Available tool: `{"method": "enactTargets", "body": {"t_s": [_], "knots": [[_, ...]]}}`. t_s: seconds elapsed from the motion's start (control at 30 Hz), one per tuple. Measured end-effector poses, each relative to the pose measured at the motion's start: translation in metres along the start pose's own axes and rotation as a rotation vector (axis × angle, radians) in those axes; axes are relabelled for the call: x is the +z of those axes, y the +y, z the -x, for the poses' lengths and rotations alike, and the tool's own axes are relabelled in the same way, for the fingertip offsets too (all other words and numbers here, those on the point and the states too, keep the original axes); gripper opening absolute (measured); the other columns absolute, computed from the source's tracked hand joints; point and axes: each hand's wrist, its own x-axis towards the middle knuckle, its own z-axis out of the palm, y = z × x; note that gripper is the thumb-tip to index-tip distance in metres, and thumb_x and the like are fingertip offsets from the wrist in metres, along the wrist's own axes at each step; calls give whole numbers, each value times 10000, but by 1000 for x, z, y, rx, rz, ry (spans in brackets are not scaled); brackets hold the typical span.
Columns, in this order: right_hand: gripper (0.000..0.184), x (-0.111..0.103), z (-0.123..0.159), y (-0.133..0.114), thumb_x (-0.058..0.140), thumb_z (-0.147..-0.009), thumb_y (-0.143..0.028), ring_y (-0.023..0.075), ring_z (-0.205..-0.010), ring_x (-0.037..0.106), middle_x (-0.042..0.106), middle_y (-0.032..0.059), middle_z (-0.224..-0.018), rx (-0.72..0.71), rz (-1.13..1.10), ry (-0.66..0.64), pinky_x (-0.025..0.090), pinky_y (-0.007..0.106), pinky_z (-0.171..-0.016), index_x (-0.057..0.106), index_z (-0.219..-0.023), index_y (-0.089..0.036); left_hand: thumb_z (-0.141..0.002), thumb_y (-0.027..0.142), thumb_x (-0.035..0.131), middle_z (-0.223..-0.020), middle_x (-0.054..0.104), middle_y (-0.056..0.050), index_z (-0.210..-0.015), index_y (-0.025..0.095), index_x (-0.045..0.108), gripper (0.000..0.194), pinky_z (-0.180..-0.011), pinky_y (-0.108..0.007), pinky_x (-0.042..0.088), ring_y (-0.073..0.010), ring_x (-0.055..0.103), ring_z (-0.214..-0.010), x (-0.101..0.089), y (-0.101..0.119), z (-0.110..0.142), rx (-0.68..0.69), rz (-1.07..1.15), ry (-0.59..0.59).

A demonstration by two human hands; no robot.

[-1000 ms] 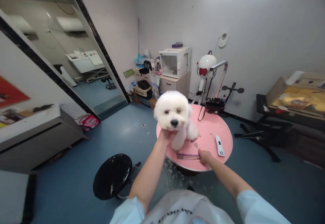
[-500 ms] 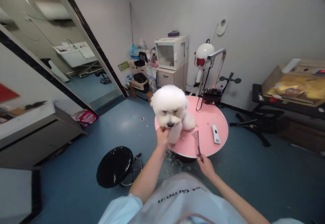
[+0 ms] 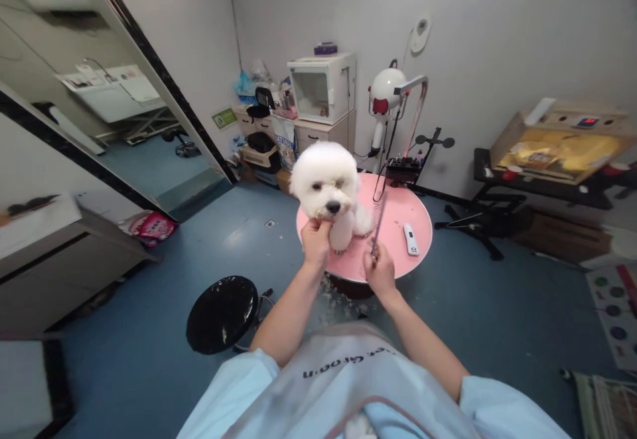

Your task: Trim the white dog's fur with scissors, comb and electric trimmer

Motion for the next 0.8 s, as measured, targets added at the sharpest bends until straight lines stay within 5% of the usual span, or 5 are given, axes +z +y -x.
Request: {"method": "enactTargets", "body": {"t_s": [0.1, 0.33, 0.57, 0.73, 0.8], "knots": [[408, -29, -24, 4, 352, -894, -382, 180, -681, 524, 572, 48, -733, -28, -66, 41, 425, 287, -662, 579, -1101, -114, -612, 398, 727, -525, 507, 22, -575, 130, 531, 334, -527, -190, 373, -57, 433, -506, -13, 4, 0, 51, 35, 16], [381, -106, -139, -57, 375, -893, -405, 179, -788, 532, 594, 64, -774, -560, 188, -329, 368, 329, -851, 664, -789, -179, -657, 339, 686, -539, 510, 20, -571, 129, 529, 277, -546, -183, 348, -51, 433, -521, -40, 4, -1, 110, 34, 101], [394, -112, -183, -85, 414, -875, -466, 145, -691, 497, 539, 24, -682, -786, 126, -647, 380, 296, -749, 629, -713, -178, -616, 389, 723, -496, 504, 21, -526, 127, 523, 341, -555, -193, 368, -59, 439, -507, -45, 10, 6, 98, 54, 171], [452, -109, -190, -79, 444, -846, -570, 117, -594, 433, 480, 2, -623, -660, -101, -684, 354, 250, -573, 553, -653, -176, -617, 430, 747, -528, 547, 4, -549, 121, 566, 364, -562, -197, 383, -64, 455, -522, -43, 8, 12, 104, 67, 186], [481, -107, -192, -74, 487, -811, -615, 112, -579, 433, 486, 1, -611, -632, -178, -844, 353, 247, -557, 565, -648, -170, -596, 449, 767, -525, 554, 4, -547, 120, 577, 383, -561, -194, 380, -63, 454, -522, -42, 8, 12, 102, 73, 197]]}}
